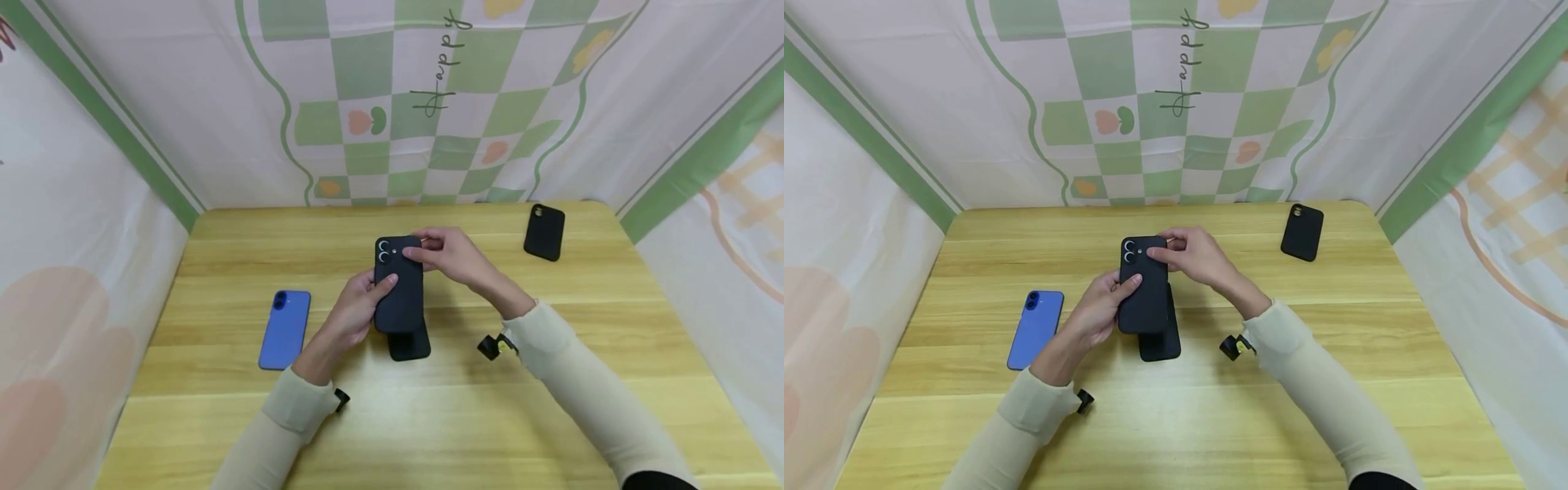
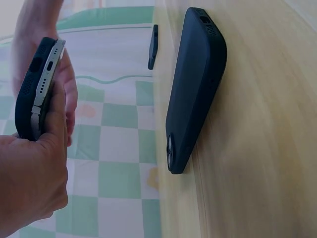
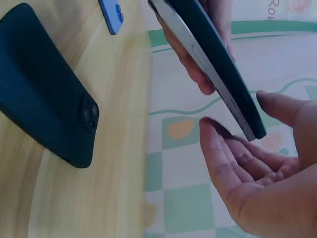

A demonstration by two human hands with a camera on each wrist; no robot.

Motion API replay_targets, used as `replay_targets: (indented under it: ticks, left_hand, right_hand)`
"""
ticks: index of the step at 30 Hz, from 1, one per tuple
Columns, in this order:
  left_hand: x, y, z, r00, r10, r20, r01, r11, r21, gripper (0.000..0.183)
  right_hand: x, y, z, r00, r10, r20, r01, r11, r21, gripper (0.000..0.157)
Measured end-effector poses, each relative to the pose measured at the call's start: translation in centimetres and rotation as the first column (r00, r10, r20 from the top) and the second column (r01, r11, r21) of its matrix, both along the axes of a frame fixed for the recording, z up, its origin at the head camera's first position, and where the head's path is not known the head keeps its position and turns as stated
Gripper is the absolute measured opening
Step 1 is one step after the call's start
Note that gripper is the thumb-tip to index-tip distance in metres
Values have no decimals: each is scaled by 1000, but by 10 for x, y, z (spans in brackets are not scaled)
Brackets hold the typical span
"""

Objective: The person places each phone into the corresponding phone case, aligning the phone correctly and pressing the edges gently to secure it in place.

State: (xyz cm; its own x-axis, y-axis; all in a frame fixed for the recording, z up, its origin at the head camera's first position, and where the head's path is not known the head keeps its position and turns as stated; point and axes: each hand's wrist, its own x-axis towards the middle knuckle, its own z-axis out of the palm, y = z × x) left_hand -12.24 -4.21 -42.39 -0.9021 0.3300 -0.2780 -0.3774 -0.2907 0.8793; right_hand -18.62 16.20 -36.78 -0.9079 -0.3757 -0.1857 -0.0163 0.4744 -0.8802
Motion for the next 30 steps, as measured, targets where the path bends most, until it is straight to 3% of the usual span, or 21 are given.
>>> replay_targets:
  ticks: [7,20,30]
  left_hand:
    - [3,1,0,999,-37,1,37,999,-27,38]
    - [4,1,-1,1000,-30,-4,30,999,-37,38]
    - [5,3,0,1000,-24,-4,24,998,-59,36]
  right_hand:
    - [-18,-9,1,997,57,53,-54,998,-42,28]
    - [-23,-14,2,995,59,82,-58,998,-20,26]
    - [-22,-11,1,992,71,101,-64,995,-72,24]
